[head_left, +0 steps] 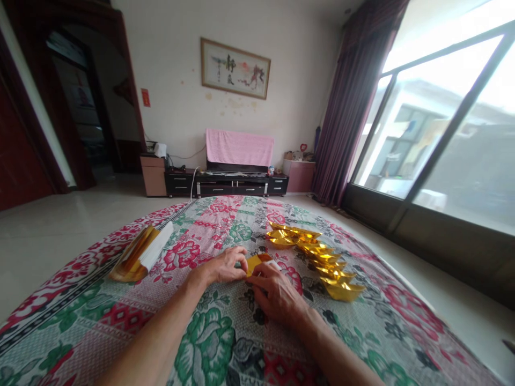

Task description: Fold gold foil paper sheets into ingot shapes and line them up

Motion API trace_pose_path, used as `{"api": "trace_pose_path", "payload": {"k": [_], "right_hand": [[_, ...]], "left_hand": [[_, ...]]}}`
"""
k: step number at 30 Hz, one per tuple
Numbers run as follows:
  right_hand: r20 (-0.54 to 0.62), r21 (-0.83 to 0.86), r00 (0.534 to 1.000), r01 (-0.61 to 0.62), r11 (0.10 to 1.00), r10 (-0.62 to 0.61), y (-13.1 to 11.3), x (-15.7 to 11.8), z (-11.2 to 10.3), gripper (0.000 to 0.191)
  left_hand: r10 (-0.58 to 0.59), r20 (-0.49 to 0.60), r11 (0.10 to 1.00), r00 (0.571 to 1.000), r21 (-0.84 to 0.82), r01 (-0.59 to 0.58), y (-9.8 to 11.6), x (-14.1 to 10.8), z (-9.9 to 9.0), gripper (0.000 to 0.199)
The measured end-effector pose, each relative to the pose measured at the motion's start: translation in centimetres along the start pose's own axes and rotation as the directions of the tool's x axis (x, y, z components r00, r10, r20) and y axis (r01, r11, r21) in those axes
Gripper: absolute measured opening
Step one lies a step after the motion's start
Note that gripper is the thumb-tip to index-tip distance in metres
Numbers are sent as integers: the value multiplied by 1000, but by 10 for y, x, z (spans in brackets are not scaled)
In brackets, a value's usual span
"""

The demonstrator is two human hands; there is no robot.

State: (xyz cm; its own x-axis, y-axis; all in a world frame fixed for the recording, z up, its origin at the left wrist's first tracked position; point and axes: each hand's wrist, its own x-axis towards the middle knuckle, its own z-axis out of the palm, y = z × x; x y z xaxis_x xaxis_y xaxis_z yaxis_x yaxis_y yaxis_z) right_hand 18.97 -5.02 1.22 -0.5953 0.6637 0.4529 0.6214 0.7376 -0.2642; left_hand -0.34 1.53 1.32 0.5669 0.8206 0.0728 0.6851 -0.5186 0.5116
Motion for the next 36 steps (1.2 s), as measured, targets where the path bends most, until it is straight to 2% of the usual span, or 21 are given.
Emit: {"api": "trace_pose_path", "payload": {"k": [6, 17, 23, 36], "right_hand": [[-8, -24, 999, 52, 998, -52, 8, 1, -2, 27], [-21, 30, 1000, 1, 1000, 0, 14, -4, -5, 22], [-28, -20, 1000, 6, 1000, -7, 7, -4, -6, 34], [-14, -13, 1000, 0, 1000, 0, 11, -4, -1, 33]], "left_hand": [[7, 30, 1000, 1000, -7, -7, 0, -1, -1, 17], [19, 20, 1000, 1000, -17, -18, 0, -1, -1, 15], [12, 31, 1000, 999, -7, -11, -1, -1, -1, 17], [6, 27, 1000, 1000, 15, -7, 4, -3, -2, 18]]}}
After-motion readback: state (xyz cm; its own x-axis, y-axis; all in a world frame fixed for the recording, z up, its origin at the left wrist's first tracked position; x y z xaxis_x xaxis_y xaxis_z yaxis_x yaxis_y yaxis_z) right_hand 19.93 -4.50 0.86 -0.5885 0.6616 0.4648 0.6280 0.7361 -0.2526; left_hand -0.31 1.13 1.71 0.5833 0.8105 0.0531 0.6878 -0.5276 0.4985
